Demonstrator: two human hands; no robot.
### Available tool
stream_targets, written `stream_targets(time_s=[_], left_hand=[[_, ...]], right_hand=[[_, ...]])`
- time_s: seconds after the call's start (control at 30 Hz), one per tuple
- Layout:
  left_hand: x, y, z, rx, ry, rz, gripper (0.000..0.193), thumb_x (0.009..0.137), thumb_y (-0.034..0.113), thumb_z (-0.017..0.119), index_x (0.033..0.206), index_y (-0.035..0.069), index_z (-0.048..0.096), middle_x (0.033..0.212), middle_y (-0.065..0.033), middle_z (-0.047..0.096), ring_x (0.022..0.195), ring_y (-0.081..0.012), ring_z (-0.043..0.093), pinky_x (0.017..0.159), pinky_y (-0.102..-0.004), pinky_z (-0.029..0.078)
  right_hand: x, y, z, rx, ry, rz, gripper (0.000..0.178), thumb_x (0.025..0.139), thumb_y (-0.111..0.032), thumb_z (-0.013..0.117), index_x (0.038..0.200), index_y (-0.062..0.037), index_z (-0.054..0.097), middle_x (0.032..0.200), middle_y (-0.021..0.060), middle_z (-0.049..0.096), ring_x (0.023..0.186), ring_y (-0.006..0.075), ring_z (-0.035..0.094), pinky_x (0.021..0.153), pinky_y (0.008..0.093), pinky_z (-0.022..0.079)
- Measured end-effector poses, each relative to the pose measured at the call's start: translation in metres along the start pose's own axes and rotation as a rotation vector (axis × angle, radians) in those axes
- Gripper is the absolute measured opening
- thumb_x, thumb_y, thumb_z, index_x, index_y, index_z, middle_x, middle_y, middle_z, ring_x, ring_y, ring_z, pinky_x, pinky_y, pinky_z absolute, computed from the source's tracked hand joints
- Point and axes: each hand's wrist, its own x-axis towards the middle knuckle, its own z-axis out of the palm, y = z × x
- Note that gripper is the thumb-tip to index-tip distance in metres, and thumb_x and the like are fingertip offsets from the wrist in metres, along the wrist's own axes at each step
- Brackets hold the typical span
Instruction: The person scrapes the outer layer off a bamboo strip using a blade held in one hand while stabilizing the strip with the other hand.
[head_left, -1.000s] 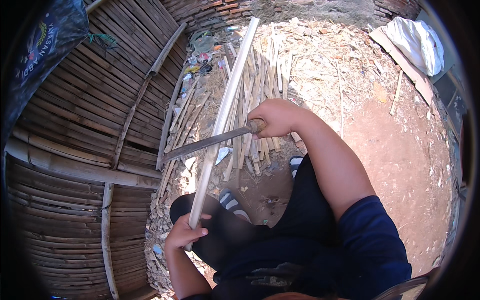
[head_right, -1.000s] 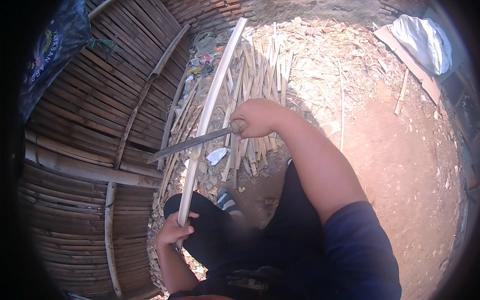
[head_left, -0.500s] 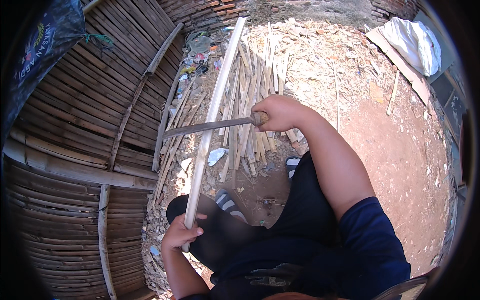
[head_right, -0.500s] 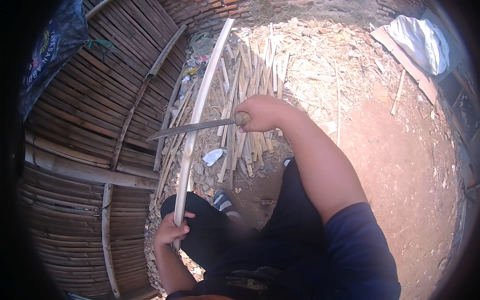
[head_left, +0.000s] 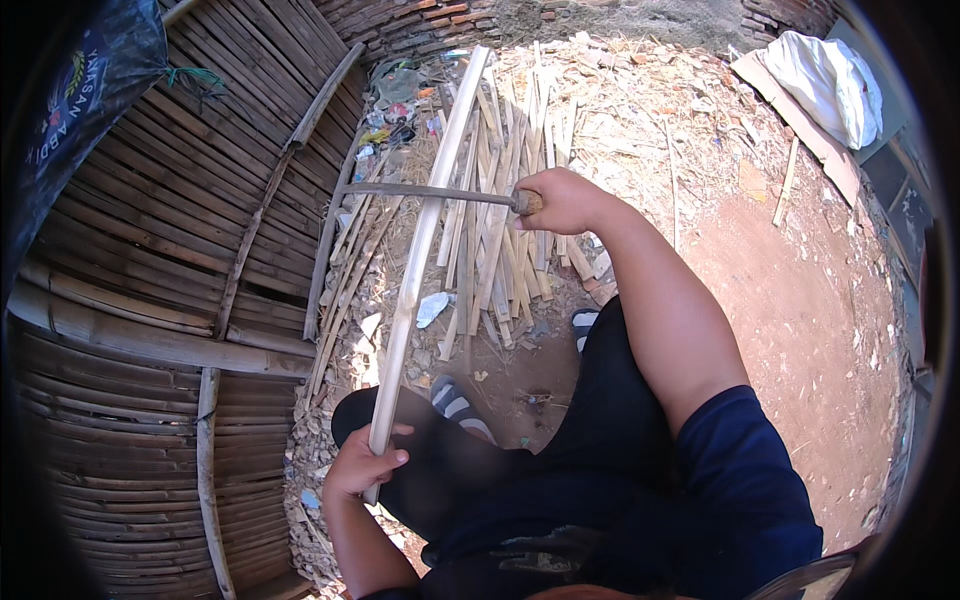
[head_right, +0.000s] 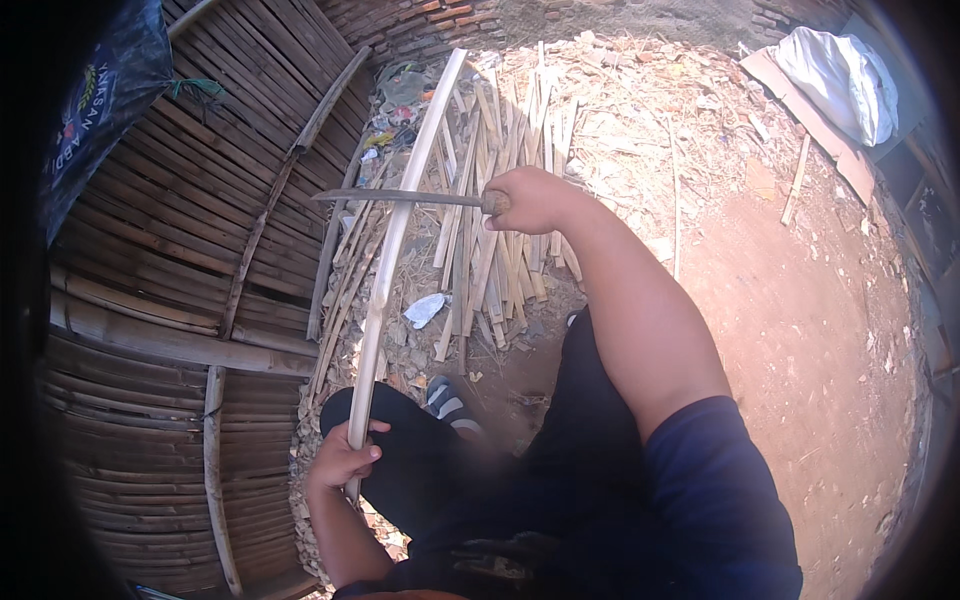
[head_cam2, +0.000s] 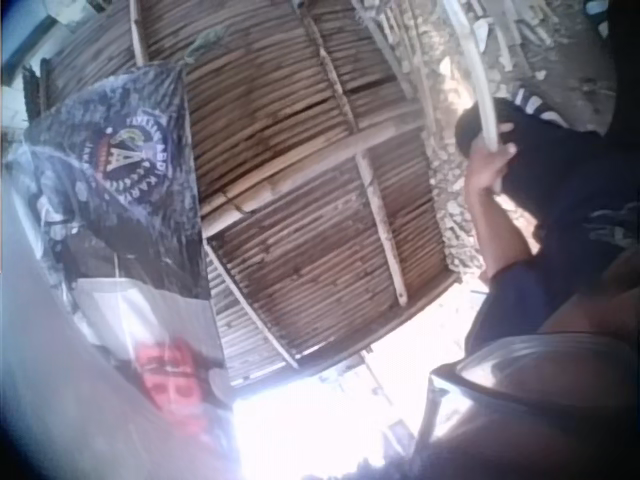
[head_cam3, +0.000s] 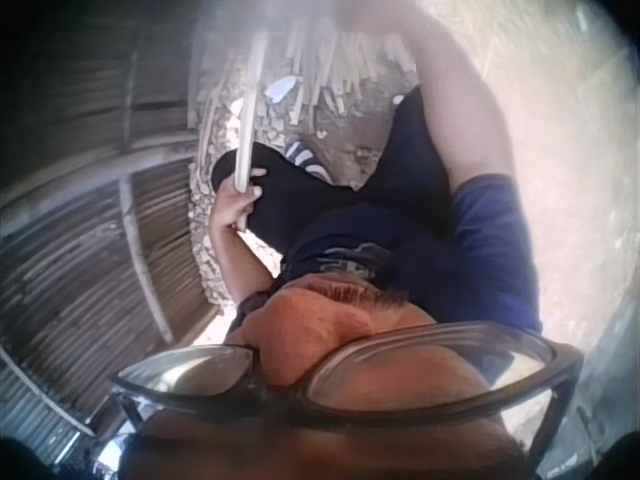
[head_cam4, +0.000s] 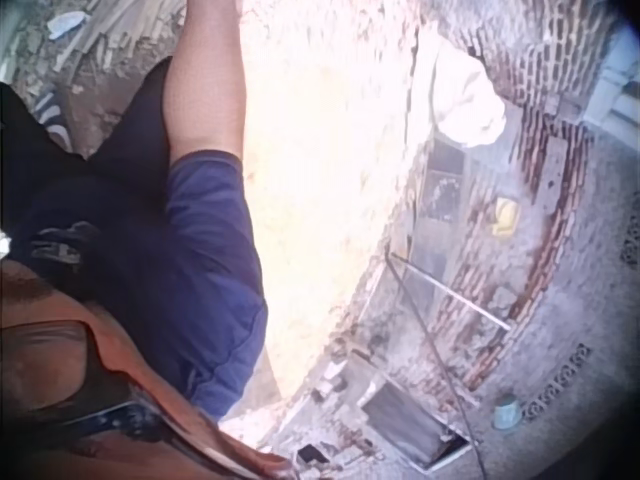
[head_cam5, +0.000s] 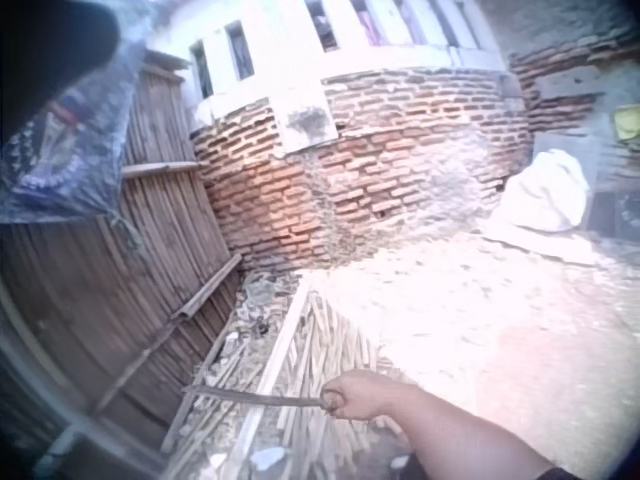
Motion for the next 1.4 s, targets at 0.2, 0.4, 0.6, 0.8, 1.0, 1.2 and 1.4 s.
stream_targets(time_s=[0.2, 0.4, 0.6, 0.8, 1.0, 1.2, 1.4], left_hand=[[-0.001, 0.0, -0.001, 0.038, -0.021, 0.017, 0.051, 0.081, 0.011, 0.084, 0.124, -0.003, 0.06, 0.065, 0.0047, 0.048, 0.05, -0.0034, 0.039, 0.045, -0.0226, 0.028], [-0.002, 0.004, 0.003, 0.058, 0.021, -0.032, 0.047, 0.08, 0.013, 0.085, 0.122, 0.001, 0.066, 0.063, 0.007, 0.049, 0.05, -0.0033, 0.043, 0.047, -0.0208, 0.033], [0.0, -0.007, -0.004, -0.039, -0.016, 0.046, 0.05, 0.08, 0.012, 0.085, 0.123, -0.001, 0.063, 0.064, 0.0061, 0.048, 0.05, -0.0032, 0.041, 0.046, -0.0216, 0.031], [0.002, -0.004, 0.0, 0.008, -0.008, 0.055, 0.051, 0.079, 0.011, 0.086, 0.121, -0.003, 0.061, 0.063, 0.0049, 0.047, 0.049, -0.0044, 0.038, 0.045, -0.0231, 0.028], [-0.001, 0.002, 0.002, 0.039, 0.029, -0.007, 0.046, 0.079, 0.013, 0.086, 0.119, 0.001, 0.067, 0.063, 0.0065, 0.049, 0.05, -0.004, 0.044, 0.047, -0.0216, 0.035], [0.0, -0.004, 0.001, 0.024, 0.029, 0.021, 0.045, 0.08, 0.013, 0.085, 0.119, 0.001, 0.067, 0.062, 0.0063, 0.05, 0.051, -0.0039, 0.045, 0.047, -0.0214, 0.035], [-0.001, 0.003, 0.004, 0.078, 0.016, 0.017, 0.044, 0.08, 0.013, 0.085, 0.119, 0.002, 0.068, 0.062, 0.0072, 0.051, 0.051, -0.0033, 0.046, 0.047, -0.0212, 0.035]], right_hand=[[-0.009, -0.019, 0.006, -0.107, -0.022, -0.182, 0.036, 0.08, -0.032, 0.08, 0.104, -0.007, 0.07, 0.089, 0.0153, 0.07, 0.088, 0.0312, 0.068, 0.08, 0.0426, 0.052], [0.005, 0.045, -0.015, 0.19, 0.287, 0.292, 0.041, 0.082, -0.034, 0.079, 0.113, -0.008, 0.071, 0.103, 0.0175, 0.071, 0.098, 0.0329, 0.068, 0.086, 0.0418, 0.053], [-0.001, 0.006, -0.003, 0.017, 0.118, 0.023, 0.041, 0.081, -0.032, 0.079, 0.114, -0.0096, 0.072, 0.106, 0.017, 0.072, 0.102, 0.0346, 0.068, 0.089, 0.0433, 0.053], [-0.014, -0.018, 0.004, -0.11, -0.007, -0.228, 0.032, 0.08, -0.034, 0.08, 0.102, -0.012, 0.072, 0.091, 0.0165, 0.07, 0.09, 0.0362, 0.067, 0.078, 0.0457, 0.051], [0.004, 0.045, -0.014, 0.224, 0.263, 0.261, 0.046, 0.082, -0.04, 0.079, 0.116, -0.0092, 0.072, 0.105, 0.0175, 0.072, 0.103, 0.0329, 0.068, 0.091, 0.0438, 0.052], [-0.007, 0.004, -0.007, 0.059, 0.094, 0.082, 0.051, 0.08, -0.039, 0.079, 0.121, -0.0095, 0.07, 0.107, 0.0184, 0.072, 0.105, 0.0348, 0.068, 0.093, 0.0432, 0.052], [-0.017, -0.026, 0.006, -0.127, -0.024, -0.226, 0.04, 0.078, -0.034, 0.081, 0.106, -0.008, 0.072, 0.082, 0.0156, 0.068, 0.081, 0.0324, 0.066, 0.077, 0.0411, 0.052]])
